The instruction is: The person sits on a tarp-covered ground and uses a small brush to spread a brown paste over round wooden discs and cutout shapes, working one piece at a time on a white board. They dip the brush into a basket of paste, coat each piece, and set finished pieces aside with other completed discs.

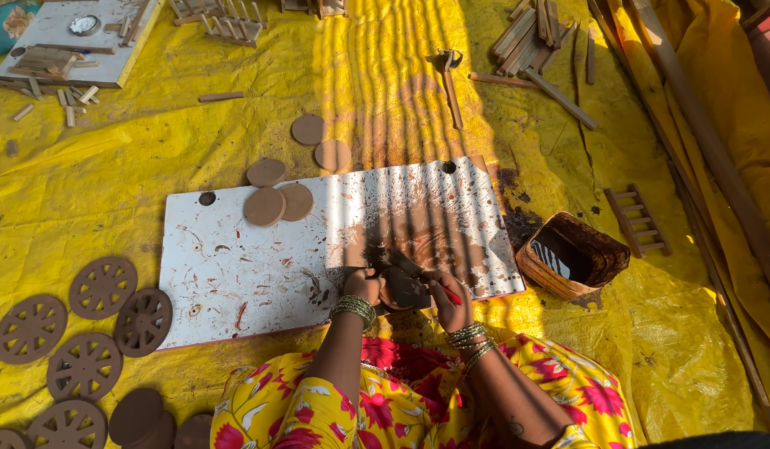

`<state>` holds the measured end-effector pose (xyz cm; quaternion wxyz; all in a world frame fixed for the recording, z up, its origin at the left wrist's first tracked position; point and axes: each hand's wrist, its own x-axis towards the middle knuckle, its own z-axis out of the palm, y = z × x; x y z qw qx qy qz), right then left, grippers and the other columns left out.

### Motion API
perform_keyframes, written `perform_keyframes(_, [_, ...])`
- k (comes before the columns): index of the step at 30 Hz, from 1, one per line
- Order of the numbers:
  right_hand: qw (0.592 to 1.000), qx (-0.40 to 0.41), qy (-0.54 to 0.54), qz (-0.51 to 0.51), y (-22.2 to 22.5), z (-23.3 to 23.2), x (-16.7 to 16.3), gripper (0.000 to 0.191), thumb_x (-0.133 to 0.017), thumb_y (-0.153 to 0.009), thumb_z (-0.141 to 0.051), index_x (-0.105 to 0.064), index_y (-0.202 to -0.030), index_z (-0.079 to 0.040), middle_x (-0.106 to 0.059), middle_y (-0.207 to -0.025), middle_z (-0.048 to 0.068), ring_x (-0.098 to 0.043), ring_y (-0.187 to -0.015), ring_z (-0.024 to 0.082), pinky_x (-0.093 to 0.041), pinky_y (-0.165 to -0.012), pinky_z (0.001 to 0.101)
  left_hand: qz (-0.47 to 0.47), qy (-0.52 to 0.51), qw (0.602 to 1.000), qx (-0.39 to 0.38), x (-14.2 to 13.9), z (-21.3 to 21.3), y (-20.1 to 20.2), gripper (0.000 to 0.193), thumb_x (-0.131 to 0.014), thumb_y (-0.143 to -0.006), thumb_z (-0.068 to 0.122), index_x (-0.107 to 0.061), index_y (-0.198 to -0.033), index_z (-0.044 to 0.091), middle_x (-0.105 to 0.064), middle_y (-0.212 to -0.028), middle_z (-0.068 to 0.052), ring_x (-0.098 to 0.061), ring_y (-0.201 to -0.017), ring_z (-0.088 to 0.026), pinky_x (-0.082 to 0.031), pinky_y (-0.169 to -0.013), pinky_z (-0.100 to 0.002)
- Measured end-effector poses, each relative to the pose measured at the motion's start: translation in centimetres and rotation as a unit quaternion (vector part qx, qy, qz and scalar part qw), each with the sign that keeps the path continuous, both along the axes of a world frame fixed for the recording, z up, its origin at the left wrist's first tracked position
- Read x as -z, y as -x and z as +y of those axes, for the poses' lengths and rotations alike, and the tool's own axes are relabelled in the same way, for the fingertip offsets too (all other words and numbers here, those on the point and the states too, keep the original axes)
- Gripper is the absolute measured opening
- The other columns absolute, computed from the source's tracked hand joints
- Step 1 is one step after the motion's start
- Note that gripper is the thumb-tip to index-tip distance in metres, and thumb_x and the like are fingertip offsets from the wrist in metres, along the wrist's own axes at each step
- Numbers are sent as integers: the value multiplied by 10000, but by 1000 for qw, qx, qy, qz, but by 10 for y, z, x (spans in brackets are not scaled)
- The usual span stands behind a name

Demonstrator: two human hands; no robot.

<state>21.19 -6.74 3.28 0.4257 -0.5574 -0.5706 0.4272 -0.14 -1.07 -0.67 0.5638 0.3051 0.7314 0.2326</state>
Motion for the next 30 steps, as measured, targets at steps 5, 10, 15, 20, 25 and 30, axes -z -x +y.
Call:
perform_keyframes(5, [999, 4, 31, -12, 1, -2, 6, 234, -592, -988, -149, -707, -1138, -11, -695, -860, 47, -622, -777, 126, -503, -705, 298, 85, -71, 993, 49, 3, 2, 3, 358, -713, -860, 185, -721, -1146, -29, -773, -990, -237, -767, -846, -303, -609, -761, -403])
perform_keyframes(10, [997, 40, 56, -37, -11, 4, 16, 204, -604, -1003, -136, -717, -1029, 31, -670, -789, 97, -608, -721, 170, -480, -653, 329, 151, -146, 976, -50, 5, 3, 11, 310, -663, -915, 210, -728, -1136, 3, -771, -1008, -225, -733, -885, -328, -574, -806, -443])
perform_keyframes(15, [997, -6, -78, -27, -6, 2, 10, 207, -569, -987, -123, -705, -1082, 0, -664, -813, 10, -620, -746, 131, -485, -667, 287, 64, -94, 993, -12, -5, 6, 12, 476, -690, -799, 86, -633, -1268, 25, -726, -1103, -191, -751, -903, -312, -634, -747, -406])
perform_keyframes(20, [1000, -6, 16, -23, -1, 1, 12, 168, -630, -998, -148, -631, -937, 8, -595, -775, 29, -537, -705, 125, -434, -620, 301, -28, -43, 996, -76, -5, 5, 9, 427, -569, -893, 96, -649, -1284, -58, -756, -1101, -291, -777, -854, -353, -644, -595, -363])
perform_keyframes(25, [999, -4, 23, 29, -9, 3, 9, 186, -591, -1009, -145, -668, -938, 9, -605, -770, 42, -518, -680, 121, -403, -604, 298, 130, -67, 989, 25, 6, 8, 17, 488, -741, -832, 193, -627, -1240, -50, -719, -1078, -262, -723, -838, -326, -569, -677, -385])
perform_keyframes(30, [995, -11, 66, 79, 5, 5, -5, 253, -601, -1005, -188, -676, -1166, -8, -659, -883, -10, -583, -768, 83, -470, -676, 253, 104, -54, 993, 26, 4, 7, 14, 467, -615, -949, 333, -633, -1269, -8, -736, -884, -247, -735, -685, -322, -567, -627, -407])
